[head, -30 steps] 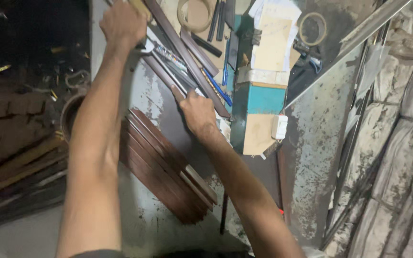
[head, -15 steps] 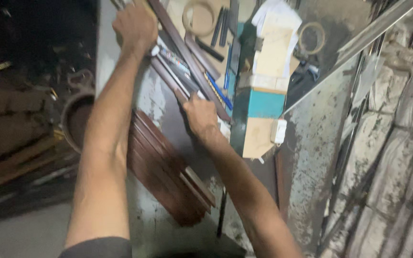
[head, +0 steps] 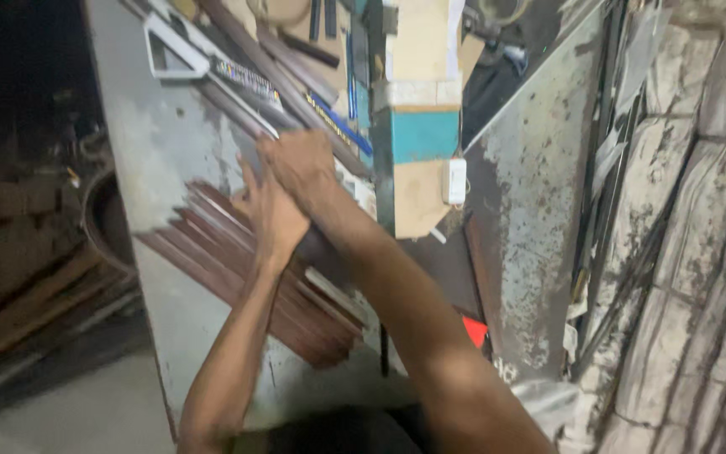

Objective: The person picks up long wooden frame moulding strips from a work table, measures them with a folding ruler and tape measure, marks them with a pen, and stacks the measured strips on the table. A second person briefly steadies the table while the person marks a strip.

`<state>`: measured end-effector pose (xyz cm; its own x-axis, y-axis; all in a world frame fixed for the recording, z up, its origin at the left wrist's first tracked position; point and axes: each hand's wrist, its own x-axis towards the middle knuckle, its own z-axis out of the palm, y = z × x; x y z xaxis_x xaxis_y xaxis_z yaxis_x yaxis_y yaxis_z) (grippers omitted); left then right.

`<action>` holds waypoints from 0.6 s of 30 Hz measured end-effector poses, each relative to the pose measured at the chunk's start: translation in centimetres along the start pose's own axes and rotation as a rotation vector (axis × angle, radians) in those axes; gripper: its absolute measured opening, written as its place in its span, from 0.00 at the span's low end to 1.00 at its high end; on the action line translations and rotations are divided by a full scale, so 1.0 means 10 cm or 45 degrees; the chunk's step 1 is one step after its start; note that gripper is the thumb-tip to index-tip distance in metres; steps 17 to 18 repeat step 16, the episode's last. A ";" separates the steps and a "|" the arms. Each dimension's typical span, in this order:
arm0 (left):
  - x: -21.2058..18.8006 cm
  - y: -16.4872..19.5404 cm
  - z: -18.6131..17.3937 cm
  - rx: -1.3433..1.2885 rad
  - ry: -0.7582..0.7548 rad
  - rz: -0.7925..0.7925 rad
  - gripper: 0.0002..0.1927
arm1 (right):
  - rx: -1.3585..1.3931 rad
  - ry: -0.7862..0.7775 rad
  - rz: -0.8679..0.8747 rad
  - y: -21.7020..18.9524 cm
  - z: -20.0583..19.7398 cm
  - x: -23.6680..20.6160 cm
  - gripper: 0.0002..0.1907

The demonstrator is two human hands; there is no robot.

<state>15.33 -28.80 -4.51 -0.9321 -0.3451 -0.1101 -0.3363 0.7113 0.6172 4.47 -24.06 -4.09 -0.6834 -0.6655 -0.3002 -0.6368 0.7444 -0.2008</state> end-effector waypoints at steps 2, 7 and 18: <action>-0.08 -0.04 0.11 0.204 -0.244 -0.167 0.32 | -0.104 -0.043 -0.004 -0.11 -0.20 0.05 0.19; -0.09 -0.09 0.18 0.147 0.039 -0.014 0.42 | 0.282 0.515 -0.562 0.29 -0.90 -0.51 0.23; 0.06 0.14 -0.01 0.339 -0.044 -0.110 0.54 | 1.198 1.113 0.735 1.91 -0.33 -3.79 0.11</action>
